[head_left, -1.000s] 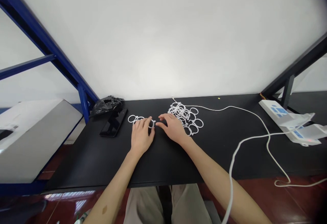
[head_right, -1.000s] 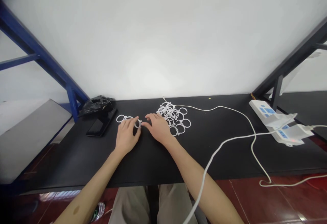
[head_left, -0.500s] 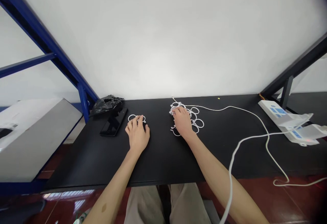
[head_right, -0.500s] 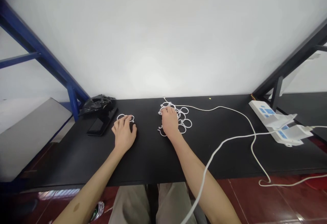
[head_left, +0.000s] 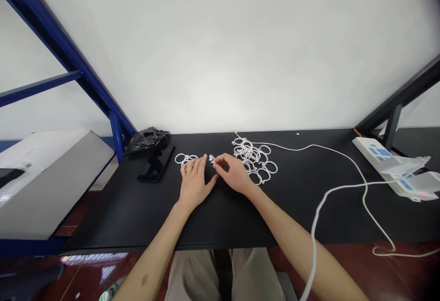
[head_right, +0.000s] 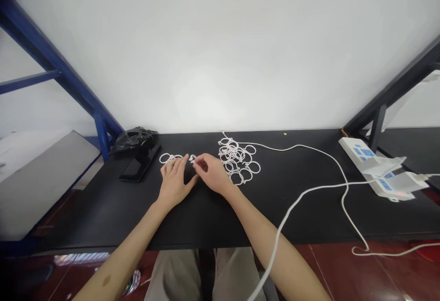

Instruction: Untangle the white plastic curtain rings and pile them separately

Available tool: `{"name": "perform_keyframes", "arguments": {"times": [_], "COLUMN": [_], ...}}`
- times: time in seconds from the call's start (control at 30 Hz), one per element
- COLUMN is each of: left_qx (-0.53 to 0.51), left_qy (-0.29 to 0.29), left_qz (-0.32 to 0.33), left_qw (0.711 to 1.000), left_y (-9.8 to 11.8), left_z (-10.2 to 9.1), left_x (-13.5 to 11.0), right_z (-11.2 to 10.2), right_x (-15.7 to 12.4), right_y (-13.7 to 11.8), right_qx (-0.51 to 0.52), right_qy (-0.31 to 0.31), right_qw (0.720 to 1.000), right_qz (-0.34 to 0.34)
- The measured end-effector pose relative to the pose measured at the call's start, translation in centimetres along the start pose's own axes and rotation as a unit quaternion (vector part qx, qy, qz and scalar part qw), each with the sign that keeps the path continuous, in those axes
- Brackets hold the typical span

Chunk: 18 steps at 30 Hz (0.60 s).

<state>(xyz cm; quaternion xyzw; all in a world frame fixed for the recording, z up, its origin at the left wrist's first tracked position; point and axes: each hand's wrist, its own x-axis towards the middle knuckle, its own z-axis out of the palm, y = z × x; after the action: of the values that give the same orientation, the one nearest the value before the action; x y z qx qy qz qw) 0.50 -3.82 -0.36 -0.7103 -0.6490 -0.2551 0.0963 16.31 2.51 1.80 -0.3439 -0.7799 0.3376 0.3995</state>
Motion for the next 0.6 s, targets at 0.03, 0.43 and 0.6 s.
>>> {"name": "perform_keyframes", "arguments": {"times": [0.03, 0.43, 0.6], "left_qx": [-0.005, -0.062, -0.072], "left_qy": [-0.006, -0.018, -0.035], "left_qz": [0.008, 0.021, 0.043], "left_qw": [1.0, 0.998, 0.996], "left_y": [-0.1, -0.8, -0.8], "left_z": [0.0, 0.3, 0.4], "left_x": [0.0, -0.1, 0.0], "right_z": [0.3, 0.2, 0.2], "right_x": [-0.2, -0.3, -0.1], "right_y": [-0.2, -1.0, -0.2], "right_qx": [0.028, 0.01, -0.038], "right_qy": [-0.018, -0.056, -0.041], "right_qw": [0.999, 0.998, 0.998], "right_qz": [0.012, 0.017, -0.009]}}
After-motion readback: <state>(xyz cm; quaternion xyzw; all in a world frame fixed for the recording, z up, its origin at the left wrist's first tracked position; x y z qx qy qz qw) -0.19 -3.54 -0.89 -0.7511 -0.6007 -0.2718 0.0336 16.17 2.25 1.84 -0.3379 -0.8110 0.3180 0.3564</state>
